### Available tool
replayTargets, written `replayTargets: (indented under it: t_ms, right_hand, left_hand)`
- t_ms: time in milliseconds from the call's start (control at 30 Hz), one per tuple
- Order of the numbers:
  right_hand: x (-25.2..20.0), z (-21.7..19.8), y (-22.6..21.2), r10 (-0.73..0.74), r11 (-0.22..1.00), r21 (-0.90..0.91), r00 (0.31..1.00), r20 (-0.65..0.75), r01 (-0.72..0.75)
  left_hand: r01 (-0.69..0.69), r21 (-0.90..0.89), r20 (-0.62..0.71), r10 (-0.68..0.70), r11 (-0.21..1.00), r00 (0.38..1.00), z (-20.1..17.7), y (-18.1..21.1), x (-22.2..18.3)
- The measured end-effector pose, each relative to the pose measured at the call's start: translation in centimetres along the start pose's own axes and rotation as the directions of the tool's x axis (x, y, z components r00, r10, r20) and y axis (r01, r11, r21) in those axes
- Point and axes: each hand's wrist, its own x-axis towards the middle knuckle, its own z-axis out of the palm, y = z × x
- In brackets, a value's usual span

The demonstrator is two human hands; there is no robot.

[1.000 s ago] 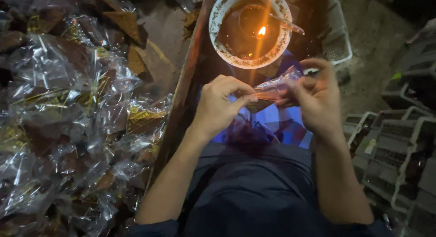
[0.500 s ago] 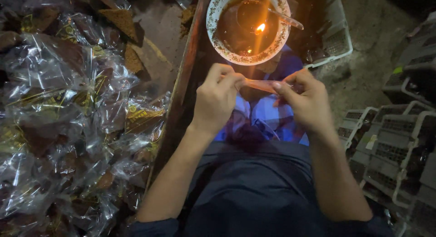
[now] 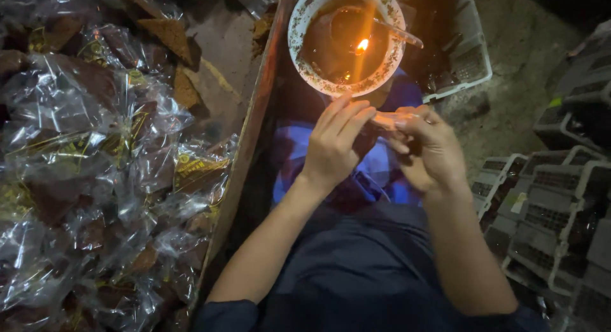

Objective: Sealing plastic bags containing bread slices using a candle flame

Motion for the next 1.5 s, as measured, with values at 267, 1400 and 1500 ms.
replayTargets:
  t_ms: [267, 1400, 1500]
  right_hand:
    - [-0.7, -1.5, -4.7, -0.206, 0.953, 0.237, 0.977, 0.059, 0.187]
    - [2.6, -2.2, 3.2, -0.239, 0.9, -0.408, 0.957, -0.161, 0.156]
    - [2.8, -0.7, 3.5, -0.225, 0.915, -0.372, 0.963, -0.149, 0.156]
  left_hand:
    - [0.895, -0.379, 0.582, -0.691, 0.235, 0.428, -0.5, -2.1, 2.4]
    - [0.928, -0.373, 0.726, -0.617, 0.019, 0.304, 0.2, 0.3, 0.1]
    - [0.912, -0.384, 0.717, -0.577, 0.142, 0.392, -1.0, 1.5, 0.2]
